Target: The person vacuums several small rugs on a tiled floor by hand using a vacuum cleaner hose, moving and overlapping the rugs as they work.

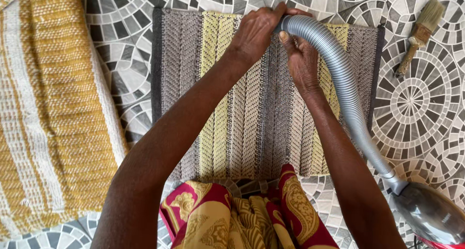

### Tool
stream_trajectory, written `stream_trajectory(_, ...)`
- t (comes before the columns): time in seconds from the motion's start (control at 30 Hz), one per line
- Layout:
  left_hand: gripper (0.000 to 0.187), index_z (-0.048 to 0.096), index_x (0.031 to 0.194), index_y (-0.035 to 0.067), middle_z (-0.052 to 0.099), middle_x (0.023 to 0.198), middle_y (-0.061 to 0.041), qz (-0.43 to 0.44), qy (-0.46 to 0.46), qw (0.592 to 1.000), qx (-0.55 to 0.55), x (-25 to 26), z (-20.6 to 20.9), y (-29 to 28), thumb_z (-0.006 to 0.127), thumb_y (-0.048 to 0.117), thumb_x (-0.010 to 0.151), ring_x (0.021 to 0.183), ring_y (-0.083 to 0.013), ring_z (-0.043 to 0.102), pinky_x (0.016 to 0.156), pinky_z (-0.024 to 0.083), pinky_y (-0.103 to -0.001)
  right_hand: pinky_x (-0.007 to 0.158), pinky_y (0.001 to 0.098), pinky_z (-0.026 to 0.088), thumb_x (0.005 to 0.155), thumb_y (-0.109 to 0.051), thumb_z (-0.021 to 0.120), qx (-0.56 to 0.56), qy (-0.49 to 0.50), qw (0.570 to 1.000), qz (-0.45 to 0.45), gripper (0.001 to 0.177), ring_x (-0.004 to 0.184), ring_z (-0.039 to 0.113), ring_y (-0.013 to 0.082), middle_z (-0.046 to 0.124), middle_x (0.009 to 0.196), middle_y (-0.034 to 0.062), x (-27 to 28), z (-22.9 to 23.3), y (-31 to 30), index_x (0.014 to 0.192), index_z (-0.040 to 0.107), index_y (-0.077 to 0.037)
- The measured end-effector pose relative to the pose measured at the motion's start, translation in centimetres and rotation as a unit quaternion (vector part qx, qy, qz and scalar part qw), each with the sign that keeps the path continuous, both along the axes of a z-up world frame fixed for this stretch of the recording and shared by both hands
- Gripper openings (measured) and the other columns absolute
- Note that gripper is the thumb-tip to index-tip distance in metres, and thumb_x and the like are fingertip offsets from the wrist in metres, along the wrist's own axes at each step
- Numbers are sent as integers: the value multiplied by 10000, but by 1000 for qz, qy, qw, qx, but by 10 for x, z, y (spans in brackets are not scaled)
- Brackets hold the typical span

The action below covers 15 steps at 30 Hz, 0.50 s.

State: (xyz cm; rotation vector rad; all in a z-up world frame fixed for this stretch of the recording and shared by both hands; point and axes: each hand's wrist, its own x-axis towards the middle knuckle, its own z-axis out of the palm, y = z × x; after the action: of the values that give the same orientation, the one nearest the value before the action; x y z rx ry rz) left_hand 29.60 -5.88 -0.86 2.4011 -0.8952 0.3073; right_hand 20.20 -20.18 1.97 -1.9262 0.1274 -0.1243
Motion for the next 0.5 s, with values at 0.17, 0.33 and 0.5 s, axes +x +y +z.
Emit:
stream_trajectory(0.17,341,679,1148,9,762,952,-176,-60,60,988,-129,15,-16,24,704,-129,837,867,-253,779,683,659,-371,1182,386,482,1097,-143,638,29,-26,995,93,325,1316,582,201,630,1354,95,10,5,-2,1391,540,-48)
stream_trajectory(0.33,268,763,1033,49,776,956,-151,-103,42,988,-109,36,-15,24,726,-139,845,916,-251,750,785,649,-372,1301,409,419,1128,-38,625,115,-113,977,138,372,1476,541,210,592,1481,79,23,3,7,1460,468,-102)
stream_trajectory(0.5,217,751,987,10,772,903,-144,-96,32,987,-128,22,-12,30,803,-35,780,906,-271,735,856,606,-435,1273,418,465,1116,-128,645,33,-56,990,122,318,1405,560,213,594,1450,83,14,5,3,1422,569,-86)
